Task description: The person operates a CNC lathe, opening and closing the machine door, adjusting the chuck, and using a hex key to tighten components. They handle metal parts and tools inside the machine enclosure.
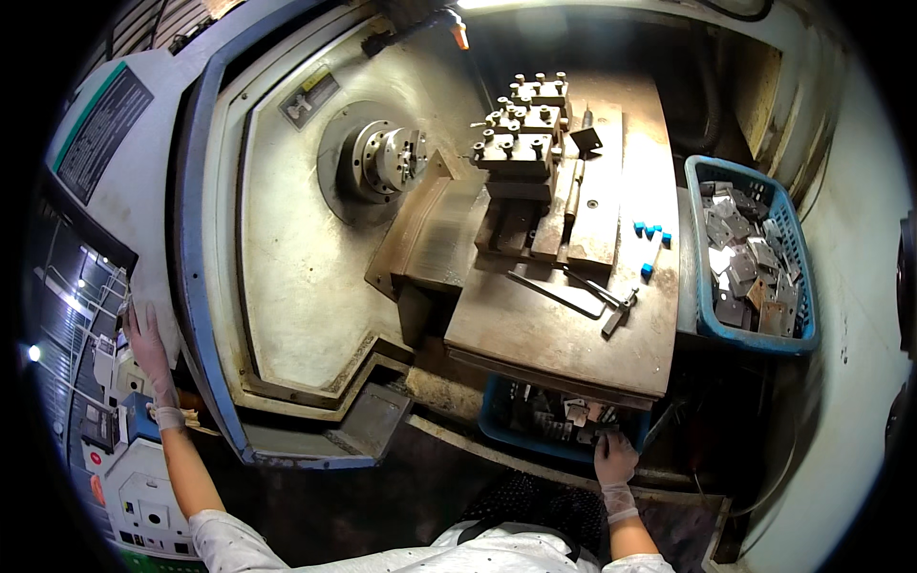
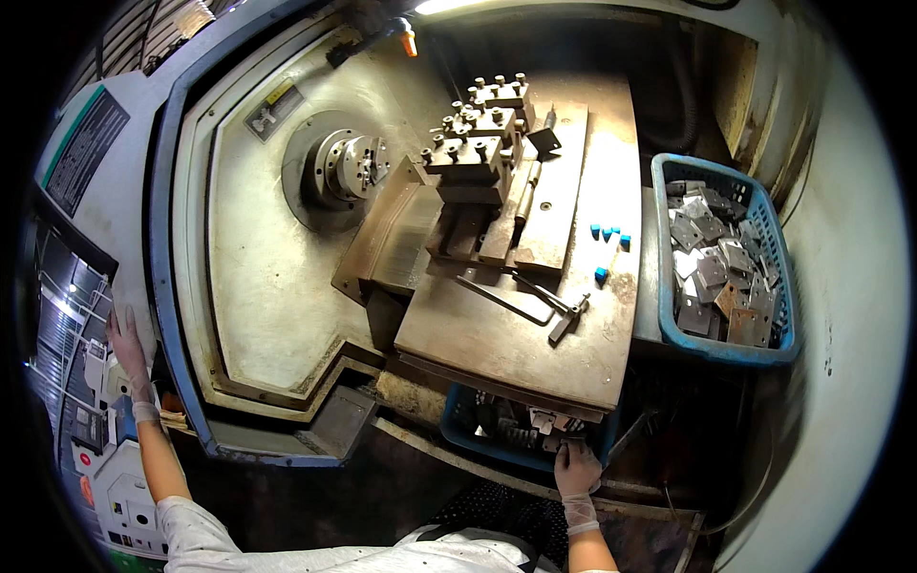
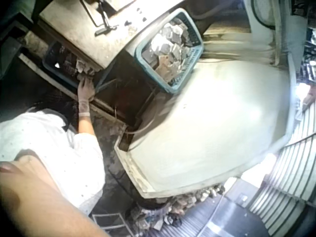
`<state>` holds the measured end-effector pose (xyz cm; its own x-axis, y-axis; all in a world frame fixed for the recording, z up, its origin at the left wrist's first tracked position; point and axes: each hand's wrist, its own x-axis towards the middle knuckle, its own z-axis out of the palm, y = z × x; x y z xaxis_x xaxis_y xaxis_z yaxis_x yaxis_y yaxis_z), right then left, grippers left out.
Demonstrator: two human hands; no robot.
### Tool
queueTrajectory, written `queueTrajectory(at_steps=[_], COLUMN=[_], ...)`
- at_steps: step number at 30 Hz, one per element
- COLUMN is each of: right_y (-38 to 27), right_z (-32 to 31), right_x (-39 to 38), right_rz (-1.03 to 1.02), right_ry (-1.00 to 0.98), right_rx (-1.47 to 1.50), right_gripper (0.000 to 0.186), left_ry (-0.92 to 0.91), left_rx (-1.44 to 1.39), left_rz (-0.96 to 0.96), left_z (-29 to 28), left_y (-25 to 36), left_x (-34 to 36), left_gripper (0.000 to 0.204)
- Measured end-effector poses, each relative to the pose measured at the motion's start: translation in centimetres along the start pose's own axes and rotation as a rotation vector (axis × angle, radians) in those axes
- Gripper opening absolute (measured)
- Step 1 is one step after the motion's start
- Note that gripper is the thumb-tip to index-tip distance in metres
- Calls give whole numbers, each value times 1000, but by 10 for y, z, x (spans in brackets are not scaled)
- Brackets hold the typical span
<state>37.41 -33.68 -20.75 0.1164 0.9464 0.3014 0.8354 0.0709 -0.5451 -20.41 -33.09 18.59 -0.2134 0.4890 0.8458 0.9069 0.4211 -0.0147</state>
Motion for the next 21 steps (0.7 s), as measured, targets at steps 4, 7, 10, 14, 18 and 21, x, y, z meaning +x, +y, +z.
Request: queueTrajectory(at_steps=[4,7,10,14,18,21], right_y=[-29,-130,-256,-354,-319,-334], right_z=[-8,-27,-38,37,139,160], right_x=[7,43,102,263,409,429], right_rz=[7,-308,-499,94,440,338], right_ry=[-128,-196,-308,143,191,-313], right_rx=[223,719,1329,1610,1406,1828], right_gripper=[9,14,22,19,23,28], left_ry=[-15,-14,-11,25,60,98], left_rx=[-23,-50,-58,29,-21,-48], left_rz=[27,4,25,-21,-49,-53], left_z=[-5,-5,-10,-10,6,-19], left_y=[11,21,24,45,62,47], left_x=[-1,-3,-11,-2,-2,-9], left_gripper=[43,43,43,44,40,38])
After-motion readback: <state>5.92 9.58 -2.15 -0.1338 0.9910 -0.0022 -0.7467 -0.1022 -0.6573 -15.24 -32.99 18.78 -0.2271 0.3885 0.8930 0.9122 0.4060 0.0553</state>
